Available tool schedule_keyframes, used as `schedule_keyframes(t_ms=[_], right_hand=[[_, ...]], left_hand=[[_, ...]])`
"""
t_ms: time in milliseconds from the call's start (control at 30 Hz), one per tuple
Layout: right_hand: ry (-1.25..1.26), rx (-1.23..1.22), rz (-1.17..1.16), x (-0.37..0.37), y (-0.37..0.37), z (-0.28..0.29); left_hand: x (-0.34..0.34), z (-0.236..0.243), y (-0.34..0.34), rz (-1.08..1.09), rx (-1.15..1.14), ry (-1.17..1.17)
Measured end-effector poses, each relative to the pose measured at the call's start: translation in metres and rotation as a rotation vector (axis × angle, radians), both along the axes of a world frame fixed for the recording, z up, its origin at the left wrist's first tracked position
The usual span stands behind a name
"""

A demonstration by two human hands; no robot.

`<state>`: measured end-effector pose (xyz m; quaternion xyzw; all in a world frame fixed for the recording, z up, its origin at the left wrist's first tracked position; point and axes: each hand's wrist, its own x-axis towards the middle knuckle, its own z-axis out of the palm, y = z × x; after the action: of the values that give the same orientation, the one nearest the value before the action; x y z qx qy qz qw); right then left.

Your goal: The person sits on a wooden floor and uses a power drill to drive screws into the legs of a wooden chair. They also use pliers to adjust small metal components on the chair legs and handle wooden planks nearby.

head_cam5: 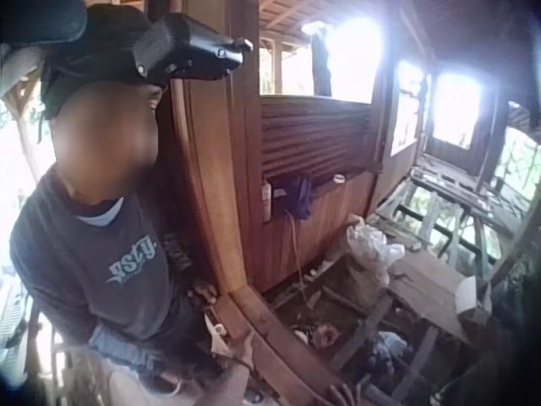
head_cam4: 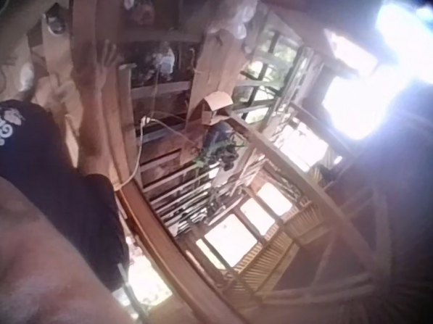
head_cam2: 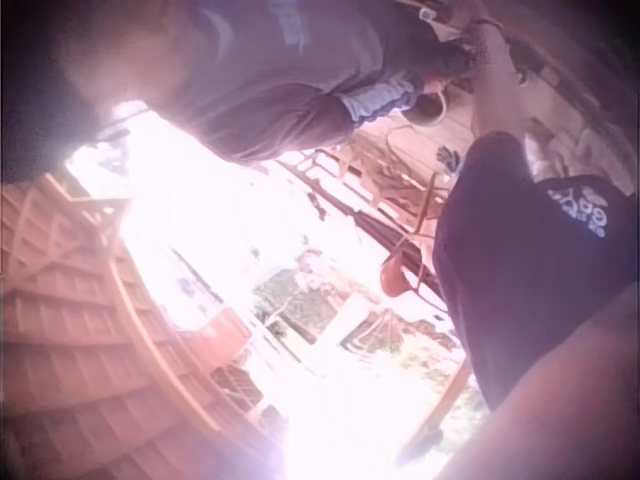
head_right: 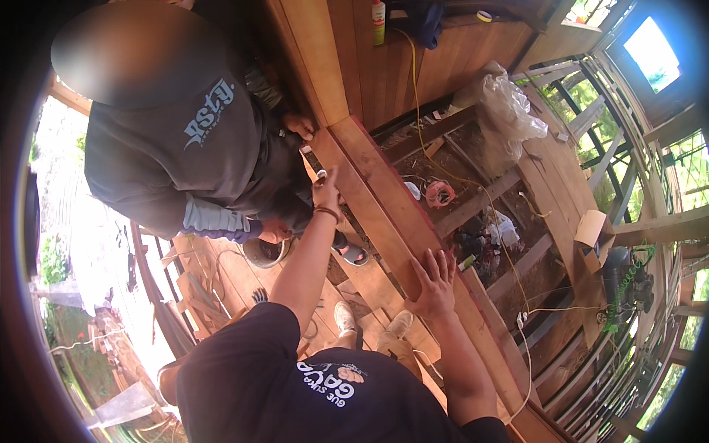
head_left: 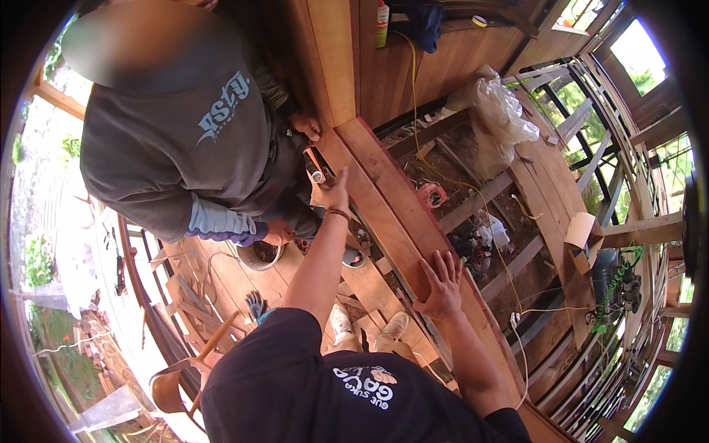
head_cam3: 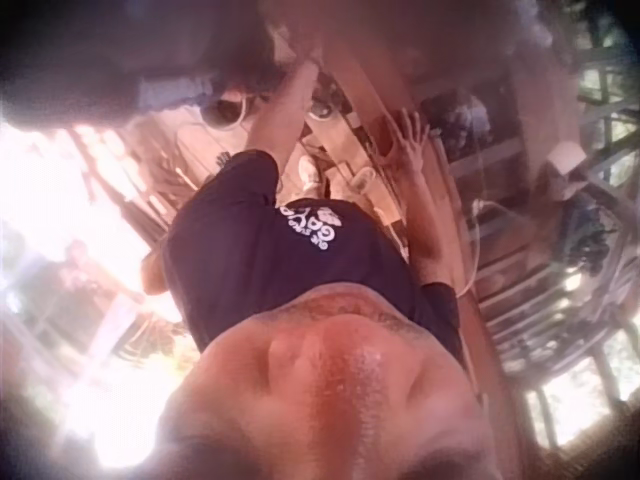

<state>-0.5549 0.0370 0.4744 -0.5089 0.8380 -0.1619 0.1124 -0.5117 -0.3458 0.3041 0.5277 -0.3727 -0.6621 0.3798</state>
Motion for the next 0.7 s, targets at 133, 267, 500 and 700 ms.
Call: schedule_keyframes(t_ms=[133, 267, 500, 700], right_hand=[[-0.009, 0.024, -0.024, 0.0, 0.001, 0.001], [-0.003, 0.01, -0.033, 0.001, 0.004, -0.002], [-0.019, -0.004, -0.036, -0.001, 0.003, 0.0], [-0.019, -0.008, -0.042, -0.003, 0.008, 0.001]], left_hand=[[-0.032, 0.026, 0.033, -0.022, -0.113, -0.056], [-0.032, 0.049, 0.04, -0.034, -0.125, -0.053], [-0.026, 0.054, 0.038, -0.033, -0.163, -0.141], [-0.027, 0.069, 0.041, -0.07, -0.075, -0.152]])
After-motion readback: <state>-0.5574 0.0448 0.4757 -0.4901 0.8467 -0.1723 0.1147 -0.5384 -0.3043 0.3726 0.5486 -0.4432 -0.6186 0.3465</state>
